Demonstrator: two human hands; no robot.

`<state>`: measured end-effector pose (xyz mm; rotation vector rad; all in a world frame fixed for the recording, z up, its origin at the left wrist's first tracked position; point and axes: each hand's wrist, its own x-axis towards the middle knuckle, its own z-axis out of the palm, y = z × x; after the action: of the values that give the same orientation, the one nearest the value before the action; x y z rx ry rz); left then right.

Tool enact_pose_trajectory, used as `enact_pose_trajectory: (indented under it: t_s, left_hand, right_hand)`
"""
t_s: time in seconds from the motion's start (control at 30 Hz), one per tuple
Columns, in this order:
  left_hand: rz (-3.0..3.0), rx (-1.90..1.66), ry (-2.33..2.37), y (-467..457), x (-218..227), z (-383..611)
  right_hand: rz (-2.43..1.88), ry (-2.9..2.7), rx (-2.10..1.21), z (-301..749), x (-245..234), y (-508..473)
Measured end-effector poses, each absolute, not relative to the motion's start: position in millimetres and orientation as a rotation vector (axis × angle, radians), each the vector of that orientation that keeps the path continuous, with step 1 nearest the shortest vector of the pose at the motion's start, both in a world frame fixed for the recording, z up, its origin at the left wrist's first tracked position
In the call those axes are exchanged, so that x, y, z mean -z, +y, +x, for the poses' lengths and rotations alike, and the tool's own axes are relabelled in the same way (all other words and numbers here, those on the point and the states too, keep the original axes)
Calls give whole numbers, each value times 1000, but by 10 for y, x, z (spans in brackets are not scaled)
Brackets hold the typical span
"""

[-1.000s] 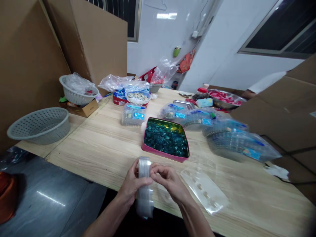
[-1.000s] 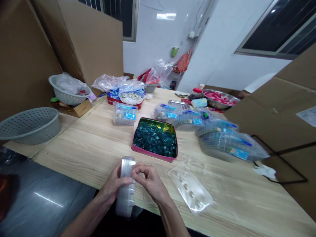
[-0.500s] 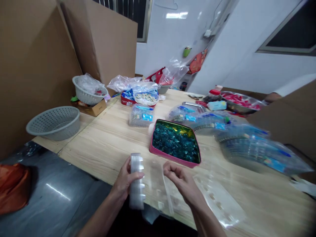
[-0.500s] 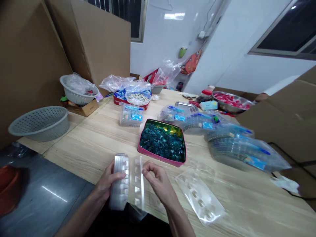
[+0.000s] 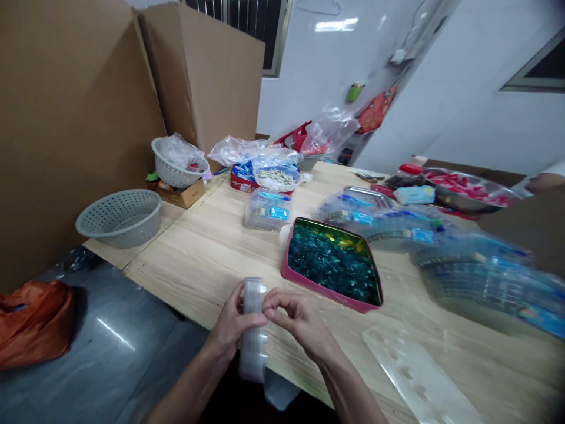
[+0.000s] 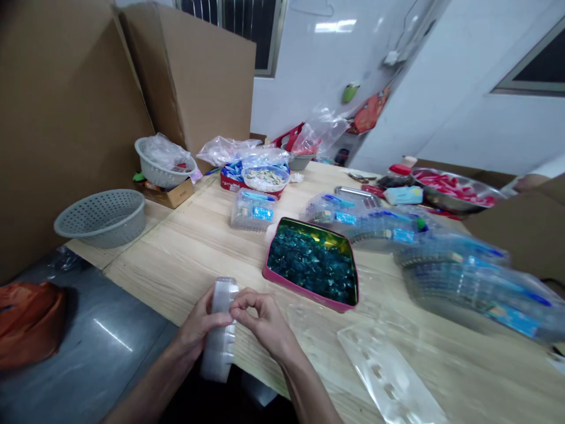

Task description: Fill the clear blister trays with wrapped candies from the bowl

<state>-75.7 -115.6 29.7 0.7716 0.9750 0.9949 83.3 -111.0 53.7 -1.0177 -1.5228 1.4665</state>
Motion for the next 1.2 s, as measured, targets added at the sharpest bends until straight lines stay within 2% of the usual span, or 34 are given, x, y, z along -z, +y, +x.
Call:
enact_pose_trajectory:
  t_s: [0.3, 0.63, 1.03, 1.2]
  left_hand:
    - [732, -978, 972, -1123, -306, -803]
    - [723, -989, 959, -1103, -333, -876]
    - [625, -1063, 1084, -1006, -365, -1266]
    - [678, -1074, 1009, -968, -329, -1257]
  right_hand:
    - [-995, -1383, -1597, 774, -481, -1077]
    - [-1050, -1437, -1570, 667, -509, -1034]
    - [-1556, -1727, -1012, 838, -764, -791]
    - [-1217, -1763, -1303, 460, -730, -731]
